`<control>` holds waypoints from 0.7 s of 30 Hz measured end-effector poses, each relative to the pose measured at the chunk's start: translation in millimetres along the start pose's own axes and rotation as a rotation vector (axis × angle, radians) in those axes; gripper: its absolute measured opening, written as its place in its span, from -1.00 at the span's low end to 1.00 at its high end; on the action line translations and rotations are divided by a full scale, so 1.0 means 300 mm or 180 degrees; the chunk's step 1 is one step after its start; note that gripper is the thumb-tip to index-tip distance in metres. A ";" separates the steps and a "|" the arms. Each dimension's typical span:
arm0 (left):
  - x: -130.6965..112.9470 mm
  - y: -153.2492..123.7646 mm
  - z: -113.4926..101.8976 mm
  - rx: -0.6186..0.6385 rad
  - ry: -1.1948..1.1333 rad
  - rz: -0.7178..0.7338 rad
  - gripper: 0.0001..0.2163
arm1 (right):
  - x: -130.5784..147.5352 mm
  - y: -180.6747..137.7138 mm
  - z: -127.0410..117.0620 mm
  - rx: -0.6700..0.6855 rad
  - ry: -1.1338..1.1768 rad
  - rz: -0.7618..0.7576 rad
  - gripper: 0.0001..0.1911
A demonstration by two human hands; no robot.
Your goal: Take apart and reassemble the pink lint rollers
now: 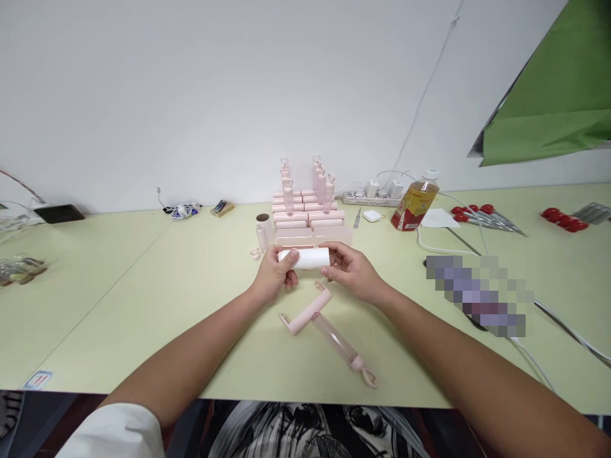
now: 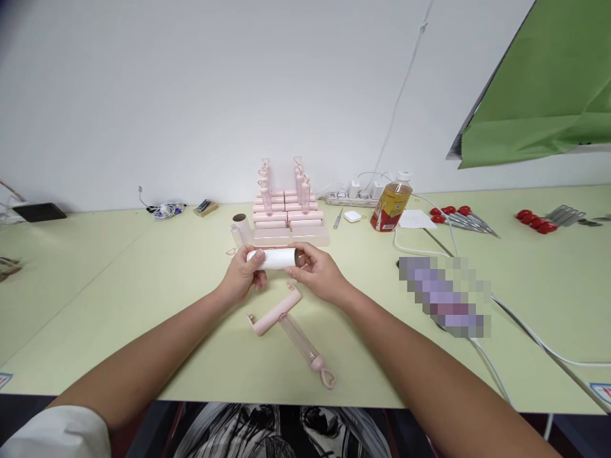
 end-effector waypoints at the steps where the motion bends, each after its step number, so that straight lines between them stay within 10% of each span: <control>1: -0.002 -0.001 0.003 0.0001 0.0025 0.0049 -0.43 | 0.004 0.001 -0.004 -0.0118 0.0076 0.0003 -0.49; 12: -0.005 -0.013 0.007 0.0108 0.0208 -0.0097 -0.61 | 0.001 0.021 -0.321 -0.2636 -0.1463 0.0127 -0.43; 21: -0.022 -0.016 -0.006 0.0144 0.0666 -0.0049 -0.82 | -0.125 0.075 -0.355 -0.2194 -0.2403 0.0556 -0.49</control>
Point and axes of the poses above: each hand's wrist, its own y-axis towards the middle knuckle, its own z-axis out of the palm, x = y × z, the point moved 4 cm from there along y, towards the middle knuckle, and after that the axes turned 8 degrees about -y, right-handed, at the moved point
